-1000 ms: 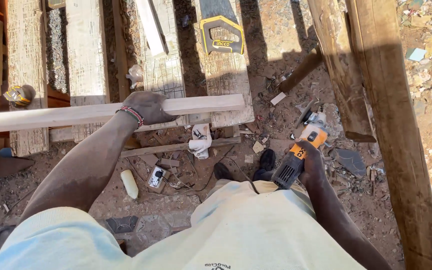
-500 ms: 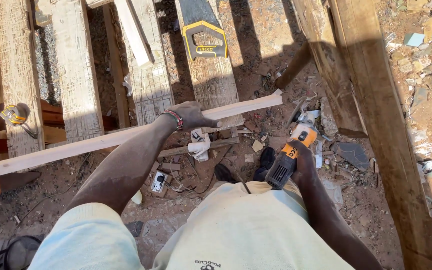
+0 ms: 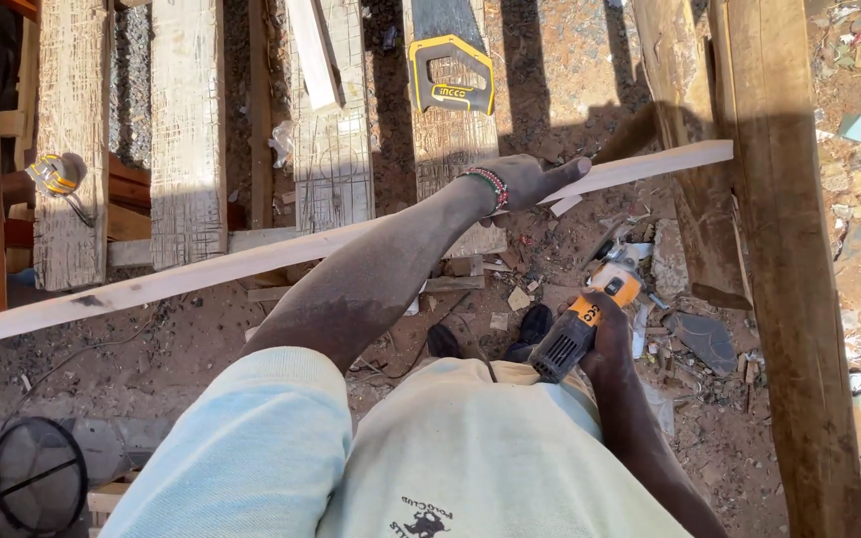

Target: Cutting a wooden plank using an electric angle grinder in a workshop environment.

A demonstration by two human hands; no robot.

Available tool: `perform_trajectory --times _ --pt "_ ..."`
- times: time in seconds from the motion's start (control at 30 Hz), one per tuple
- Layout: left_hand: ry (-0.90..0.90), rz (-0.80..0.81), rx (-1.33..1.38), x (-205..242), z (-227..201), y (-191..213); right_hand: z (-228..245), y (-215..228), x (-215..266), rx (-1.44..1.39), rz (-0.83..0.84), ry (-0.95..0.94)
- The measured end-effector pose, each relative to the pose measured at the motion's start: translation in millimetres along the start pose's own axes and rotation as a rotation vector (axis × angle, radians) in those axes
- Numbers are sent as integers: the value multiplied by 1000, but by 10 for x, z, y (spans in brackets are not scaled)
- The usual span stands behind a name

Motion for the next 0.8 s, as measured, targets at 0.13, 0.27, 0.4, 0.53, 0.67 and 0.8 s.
perform_trajectory --times 0.13,0.27,0.4,0.53,0.67,0.8 --pt "142 -22 206 9 -8 303 -38 88 -70 -29 -37 -15" --pt "213 -51 421 436 189 426 -13 199 -93 -82 -58 22" --pt "261 -58 519 402 768 322 -9 271 -108 -77 -79 -4" --pt "343 -56 565 425 1316 195 22 231 -90 -59 -63 -43" --pt "373 -79 625 590 1399 278 51 268 -216 -14 -69 -77" --pt "363 -46 528 709 1251 385 50 187 -196 15 -21 -79"
Point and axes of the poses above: each hand's wrist, its own x-axis away from the middle knuckle, its own y-axis out of the back of the hand, z = x × y, the point moved 7 cm from there along -x, towards the middle knuckle, and after that the axes turned 5 degrees about -y, right-handed, at the moved point
